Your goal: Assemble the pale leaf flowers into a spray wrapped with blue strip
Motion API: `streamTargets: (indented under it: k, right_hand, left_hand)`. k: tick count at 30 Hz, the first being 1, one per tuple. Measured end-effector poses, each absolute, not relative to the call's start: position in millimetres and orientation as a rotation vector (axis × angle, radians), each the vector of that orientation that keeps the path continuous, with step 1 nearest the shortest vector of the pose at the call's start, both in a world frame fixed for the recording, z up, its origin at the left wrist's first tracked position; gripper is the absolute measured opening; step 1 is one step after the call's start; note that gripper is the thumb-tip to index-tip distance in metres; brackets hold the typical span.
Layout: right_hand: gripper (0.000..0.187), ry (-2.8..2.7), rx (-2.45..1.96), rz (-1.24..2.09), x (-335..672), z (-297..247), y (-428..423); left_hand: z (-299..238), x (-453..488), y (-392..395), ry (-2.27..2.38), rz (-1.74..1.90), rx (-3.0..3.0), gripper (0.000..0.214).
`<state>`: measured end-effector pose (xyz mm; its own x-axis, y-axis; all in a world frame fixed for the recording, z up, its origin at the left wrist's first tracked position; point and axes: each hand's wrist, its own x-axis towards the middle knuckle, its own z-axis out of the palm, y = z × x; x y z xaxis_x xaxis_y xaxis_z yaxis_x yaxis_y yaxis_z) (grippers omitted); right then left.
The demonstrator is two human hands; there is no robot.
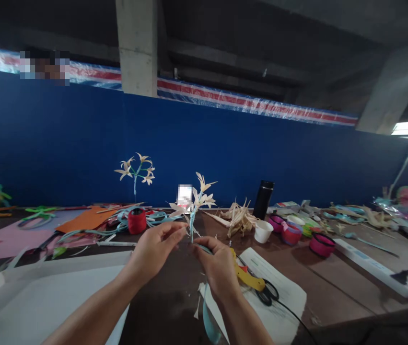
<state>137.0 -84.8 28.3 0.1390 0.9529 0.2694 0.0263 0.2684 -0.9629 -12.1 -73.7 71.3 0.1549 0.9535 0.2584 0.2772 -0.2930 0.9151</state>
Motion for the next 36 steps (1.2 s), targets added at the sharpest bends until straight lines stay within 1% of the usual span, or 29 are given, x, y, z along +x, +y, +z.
streamTargets:
  k: [2, 13, 20, 24, 28, 32, 36]
  right_hand:
    - [0.025, -1.208, -1.074, 0.945, 136.7, 28.1, -85.1]
    - [0.027, -1.144, -0.987, 1.127, 127.3, 29.0, -86.3]
    - [0.024, -1.22, -1.052, 1.03, 130.3, 27.8, -89.4]
    - [0.026, -1.246, -1.048, 1.001, 132.9, 26.4, -87.9]
    - [0.024, -1.282, -1.02, 1.006, 132.8, 24.7, -86.3]
    - [0.021, -1.313, -1.003, 0.974, 131.6, 24.9, -86.5]
    - [0.023, -1.336, -0.996, 0.971, 130.2, 24.7, -86.0]
  left_hand:
    - [65.5, -14.5, -75.0, 1.177, 1.166, 1.624, 0.039]
    - [42.0, -6.9, -90.0, 1.12, 1.126, 1.592, 0.035]
    - [39.6, -9.0, -91.2, 1.182, 1.133, 1.603, 0.025]
    - [44.1, -8.1, -96.0, 1.272, 1.189, 1.643, 0.024]
    - [45.3, -7.0, -96.8, 1.319, 1.218, 1.656, 0.021]
    - [44.0, -8.2, -95.3, 1.333, 1.247, 1.68, 0.021]
    - [42.2, -10.2, -94.4, 1.315, 1.267, 1.7, 0.021]
